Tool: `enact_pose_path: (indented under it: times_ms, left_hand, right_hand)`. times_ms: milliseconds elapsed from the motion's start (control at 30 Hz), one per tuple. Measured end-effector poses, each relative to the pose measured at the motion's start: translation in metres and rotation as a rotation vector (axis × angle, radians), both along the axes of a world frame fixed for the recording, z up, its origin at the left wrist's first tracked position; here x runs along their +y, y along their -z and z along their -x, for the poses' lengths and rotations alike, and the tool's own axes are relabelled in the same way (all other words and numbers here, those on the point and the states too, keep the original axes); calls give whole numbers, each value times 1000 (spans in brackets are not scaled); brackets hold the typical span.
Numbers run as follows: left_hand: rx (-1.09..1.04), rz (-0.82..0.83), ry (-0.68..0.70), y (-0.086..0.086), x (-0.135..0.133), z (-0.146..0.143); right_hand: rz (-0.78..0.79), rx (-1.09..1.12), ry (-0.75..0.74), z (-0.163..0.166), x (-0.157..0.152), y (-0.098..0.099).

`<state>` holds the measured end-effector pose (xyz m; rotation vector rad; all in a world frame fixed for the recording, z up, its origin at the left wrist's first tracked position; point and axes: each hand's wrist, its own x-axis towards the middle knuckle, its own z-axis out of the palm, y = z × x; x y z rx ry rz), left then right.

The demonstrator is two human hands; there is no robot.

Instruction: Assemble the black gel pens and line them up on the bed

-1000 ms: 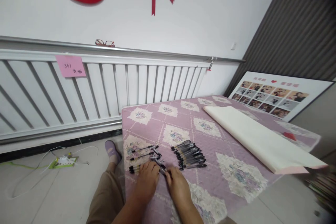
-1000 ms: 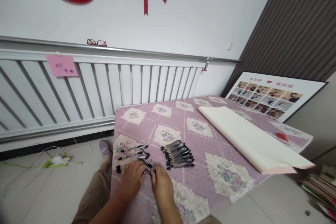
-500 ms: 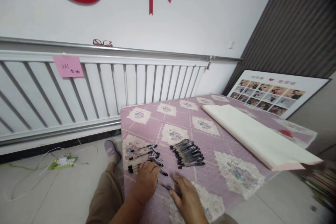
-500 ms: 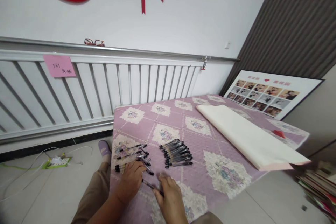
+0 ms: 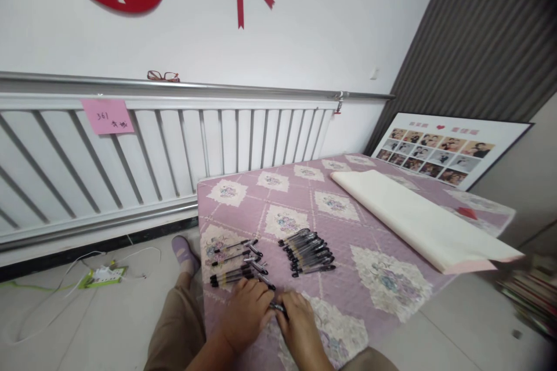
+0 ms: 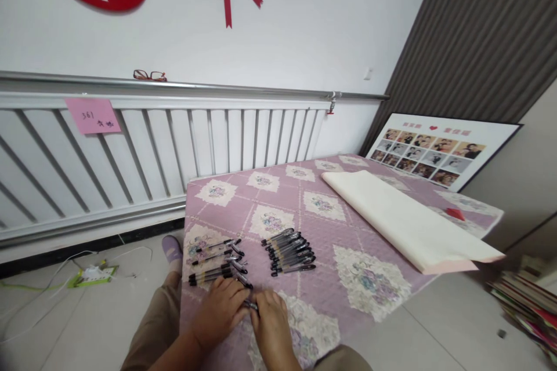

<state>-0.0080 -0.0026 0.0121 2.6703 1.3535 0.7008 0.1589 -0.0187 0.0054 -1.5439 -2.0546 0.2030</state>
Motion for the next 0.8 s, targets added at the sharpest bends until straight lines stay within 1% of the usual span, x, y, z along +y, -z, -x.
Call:
enact_pose_path:
  times_ms: [100,200,300,400,467,667,800]
  left_hand:
    - [81,37,-31,6,3,-2]
    - [98,35,-38,9,5,-1]
    - [68,32,-54,7,5,0]
    - [34,41,-67,3,2,1]
    - [26,45,-67,1,1,1]
    - [79,54,-55,3,3,0]
    - [95,64,-37,3,4,-1]
  right_hand:
    - [-12,69,-21,3,4,1]
    - [-10,152,-29,-1,5,3]
    - [-5,235,-11,-7,7,7]
    - [14,277,39,-11,10,9]
    - [31,288,40,-11,12,7]
    - [154,270,-80,-11,13,-8]
    - [216,347,-111,-14,12,-10]
